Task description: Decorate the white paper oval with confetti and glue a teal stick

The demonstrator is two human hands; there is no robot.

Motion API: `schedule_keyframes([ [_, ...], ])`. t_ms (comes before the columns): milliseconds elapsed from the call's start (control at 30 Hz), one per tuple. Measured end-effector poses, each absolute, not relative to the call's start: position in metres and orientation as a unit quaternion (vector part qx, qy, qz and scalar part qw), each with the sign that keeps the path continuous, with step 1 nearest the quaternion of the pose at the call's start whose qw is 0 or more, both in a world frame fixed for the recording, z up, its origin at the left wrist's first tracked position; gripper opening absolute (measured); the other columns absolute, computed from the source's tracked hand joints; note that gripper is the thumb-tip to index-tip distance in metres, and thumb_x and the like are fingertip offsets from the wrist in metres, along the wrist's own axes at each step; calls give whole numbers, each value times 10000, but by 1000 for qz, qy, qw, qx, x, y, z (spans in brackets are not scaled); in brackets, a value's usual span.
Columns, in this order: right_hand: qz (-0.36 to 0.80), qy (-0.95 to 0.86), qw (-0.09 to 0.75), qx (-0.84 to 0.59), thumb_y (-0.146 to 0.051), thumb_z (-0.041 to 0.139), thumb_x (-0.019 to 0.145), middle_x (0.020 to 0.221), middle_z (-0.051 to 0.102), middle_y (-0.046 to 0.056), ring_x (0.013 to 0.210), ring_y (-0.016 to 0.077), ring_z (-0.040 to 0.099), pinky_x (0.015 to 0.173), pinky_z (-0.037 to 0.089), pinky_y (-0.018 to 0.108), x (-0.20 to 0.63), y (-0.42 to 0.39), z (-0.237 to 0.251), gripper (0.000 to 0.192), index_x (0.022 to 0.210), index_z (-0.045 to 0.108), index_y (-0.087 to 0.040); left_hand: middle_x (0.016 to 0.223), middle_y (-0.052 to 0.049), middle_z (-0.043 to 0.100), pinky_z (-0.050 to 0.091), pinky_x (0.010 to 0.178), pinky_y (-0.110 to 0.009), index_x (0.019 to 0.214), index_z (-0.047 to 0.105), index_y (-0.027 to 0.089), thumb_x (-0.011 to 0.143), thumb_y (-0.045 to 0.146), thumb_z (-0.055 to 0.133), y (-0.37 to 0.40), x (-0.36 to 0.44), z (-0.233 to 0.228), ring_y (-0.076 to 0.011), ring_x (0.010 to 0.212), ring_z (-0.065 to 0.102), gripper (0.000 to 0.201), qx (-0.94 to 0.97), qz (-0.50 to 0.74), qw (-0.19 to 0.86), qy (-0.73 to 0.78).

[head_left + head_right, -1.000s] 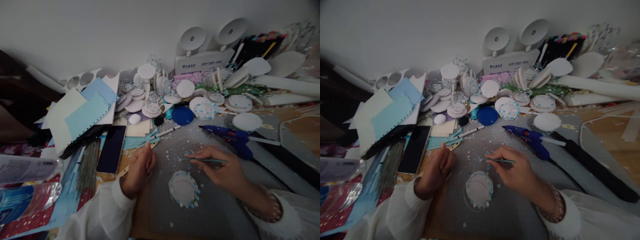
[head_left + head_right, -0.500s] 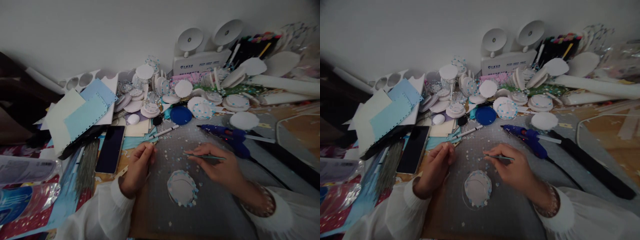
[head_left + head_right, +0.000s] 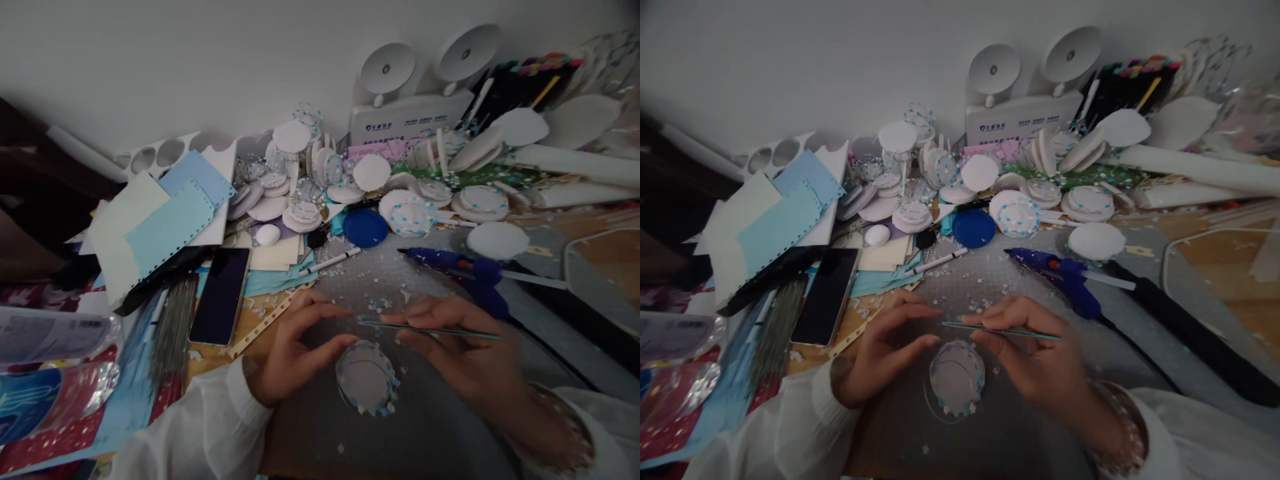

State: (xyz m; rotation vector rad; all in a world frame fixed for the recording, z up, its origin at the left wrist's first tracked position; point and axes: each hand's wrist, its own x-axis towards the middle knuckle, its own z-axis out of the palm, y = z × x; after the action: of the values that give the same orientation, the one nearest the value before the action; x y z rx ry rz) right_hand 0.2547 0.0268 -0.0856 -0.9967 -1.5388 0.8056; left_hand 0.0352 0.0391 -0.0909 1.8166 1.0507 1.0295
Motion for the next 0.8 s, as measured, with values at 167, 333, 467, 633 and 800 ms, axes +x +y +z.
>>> schedule_keyframes([
  [167,349,-651,524,-424,-63,689,757,818,738,-19,794,160,705,692,579,268,255,26,-88,231,830,625,-273,911,-54,633,452,782,-301,976,710,212,818,277,718,40,38,-92,-186,875,582,171,716,402,393,413],
  [333,272,-674,509,-461,-120,705,761,824,743,2,817,191,704,736,562,320,262,33,-92,186,839,635,-273,766,-31,605,416,714,-294,778,632,192,897,272,605,39,37,-93,-171,758,545,146,670,442,395,447],
  [467,228,-725,463,-455,-149,709,761,814,747,17,777,201,698,694,543,339,267,41,-95,144,819,625,-251,592,1,471,358,677,-305,570,501,186,961,364,483,38,34,-96,-148,628,449,430,637,459,379,489],
  [633,214,-775,424,-417,-139,707,765,776,741,-3,709,178,671,692,508,350,267,46,-104,152,790,600,-244,460,6,403,345,664,-333,442,371,193,991,415,389,37,33,-103,-148,538,386,592,587,497,405,495],
  [800,199,-793,405,-409,-137,698,775,774,745,8,685,181,670,706,502,370,264,46,-110,130,800,624,-241,478,-9,454,365,688,-345,440,453,206,991,429,369,36,33,-103,-162,559,433,600,570,502,430,488],
])
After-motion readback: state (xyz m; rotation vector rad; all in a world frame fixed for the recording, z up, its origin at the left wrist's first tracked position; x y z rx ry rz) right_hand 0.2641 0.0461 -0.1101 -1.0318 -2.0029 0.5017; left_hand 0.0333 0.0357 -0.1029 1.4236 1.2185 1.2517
